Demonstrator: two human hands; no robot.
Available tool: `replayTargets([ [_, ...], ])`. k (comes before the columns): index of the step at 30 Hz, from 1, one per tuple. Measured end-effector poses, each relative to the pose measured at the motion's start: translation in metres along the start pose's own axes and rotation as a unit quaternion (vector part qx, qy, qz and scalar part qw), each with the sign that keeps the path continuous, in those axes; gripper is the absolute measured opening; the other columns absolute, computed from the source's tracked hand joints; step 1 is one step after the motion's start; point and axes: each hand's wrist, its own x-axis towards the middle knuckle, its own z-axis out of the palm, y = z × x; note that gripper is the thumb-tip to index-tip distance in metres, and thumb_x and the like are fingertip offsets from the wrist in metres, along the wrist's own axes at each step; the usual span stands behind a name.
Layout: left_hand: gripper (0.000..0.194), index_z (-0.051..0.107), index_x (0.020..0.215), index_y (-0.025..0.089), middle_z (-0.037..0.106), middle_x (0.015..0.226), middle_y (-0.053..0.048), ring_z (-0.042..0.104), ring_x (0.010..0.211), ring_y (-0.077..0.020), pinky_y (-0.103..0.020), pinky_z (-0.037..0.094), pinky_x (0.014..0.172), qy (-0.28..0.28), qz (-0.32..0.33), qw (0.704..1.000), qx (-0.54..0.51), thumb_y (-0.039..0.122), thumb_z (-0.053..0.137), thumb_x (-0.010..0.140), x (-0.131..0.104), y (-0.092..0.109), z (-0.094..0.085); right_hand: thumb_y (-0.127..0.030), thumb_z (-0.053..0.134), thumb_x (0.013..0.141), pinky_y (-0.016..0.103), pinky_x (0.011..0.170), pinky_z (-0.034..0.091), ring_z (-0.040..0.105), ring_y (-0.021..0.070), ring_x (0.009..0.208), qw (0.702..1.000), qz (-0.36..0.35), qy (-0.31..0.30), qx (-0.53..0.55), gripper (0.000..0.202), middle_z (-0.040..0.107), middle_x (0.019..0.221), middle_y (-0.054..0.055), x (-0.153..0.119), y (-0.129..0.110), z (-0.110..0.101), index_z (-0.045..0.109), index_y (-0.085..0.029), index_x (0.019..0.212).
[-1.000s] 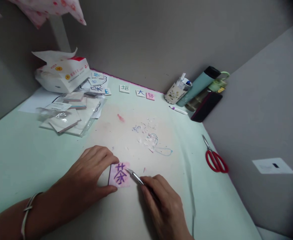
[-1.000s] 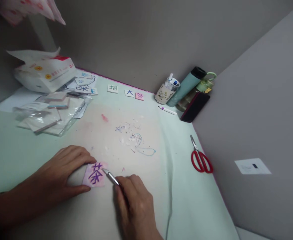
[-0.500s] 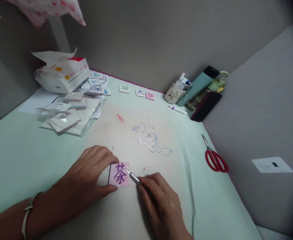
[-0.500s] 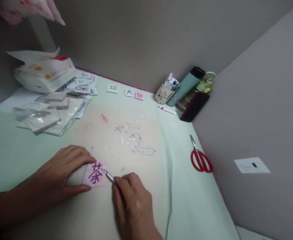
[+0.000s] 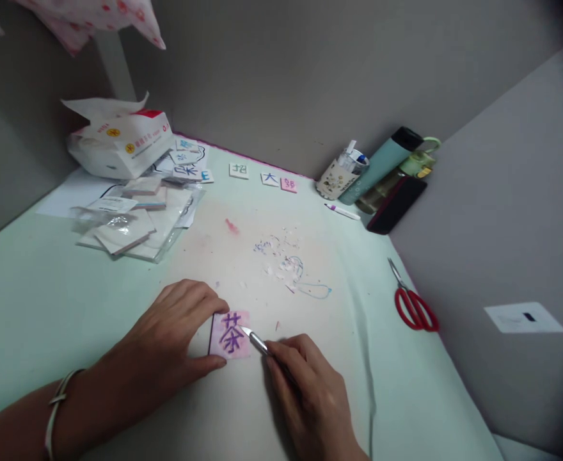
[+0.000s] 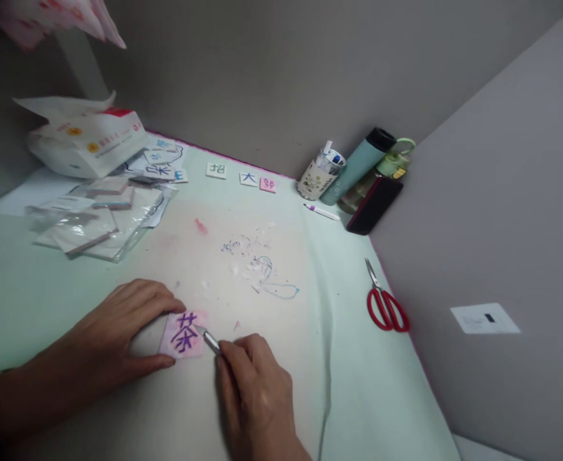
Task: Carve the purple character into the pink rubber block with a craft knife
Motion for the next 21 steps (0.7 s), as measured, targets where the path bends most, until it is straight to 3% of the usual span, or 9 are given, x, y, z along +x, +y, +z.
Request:
replayTargets([
  [5, 0.045, 0.06, 0.119, 0.028, 0.066, 0.112, -0.003, 0.058, 0.111, -0.03, -0.041, 0.043, 0.096, 0.024, -0.008, 1.0, -0.011, 0.025, 0.084, 0.081, 0.0005, -0.0006, 0.0026, -0.012, 0.053, 0.103, 0.025, 0.058, 0.056, 0.069, 0.0159, 0.07, 1.0, 0.006, -0.006, 0.002, 0.022, 0.068, 0.09, 0.007, 0.0, -0.0012, -0.0008, 0.069, -0.016, 0.117],
  [9, 0.045, 0.061, 0.12, 0.029, 0.067, 0.113, -0.003, 0.059, 0.11, -0.03, -0.041, 0.044, 0.094, 0.013, -0.002, 1.0, -0.014, 0.028, 0.083, 0.082, 0.0008, 0.0009, 0.0029, -0.012, 0.053, 0.103, 0.026, 0.059, 0.057, 0.069, 0.0167, 0.071, 1.0, 0.002, -0.002, -0.005, 0.022, 0.068, 0.09, 0.008, 0.0001, -0.0009, 0.0004, 0.069, -0.016, 0.118],
  [14, 0.046, 0.061, 0.118, 0.027, 0.065, 0.111, -0.002, 0.057, 0.11, -0.0293, -0.041, 0.042, 0.095, 0.02, -0.02, 1.0, -0.007, 0.017, 0.083, 0.079, 0.002, 0.0066, 0.0002, -0.012, 0.052, 0.103, 0.026, 0.059, 0.056, 0.069, 0.0168, 0.072, 1.0, 0.001, -0.001, -0.003, 0.022, 0.068, 0.09, 0.008, 0.0005, -0.0011, 0.002, 0.069, -0.016, 0.119],
  [21, 0.048, 0.059, 0.121, 0.028, 0.064, 0.112, -0.002, 0.056, 0.109, -0.0291, -0.042, 0.041, 0.095, 0.017, -0.008, 0.999, -0.026, 0.02, 0.085, 0.081, 0.0028, 0.0059, 0.0004, -0.011, 0.052, 0.103, 0.025, 0.057, 0.055, 0.068, 0.0168, 0.07, 1.0, -0.005, 0.006, -0.015, 0.022, 0.067, 0.089, 0.008, 0.0017, -0.004, 0.0025, 0.068, -0.014, 0.118],
])
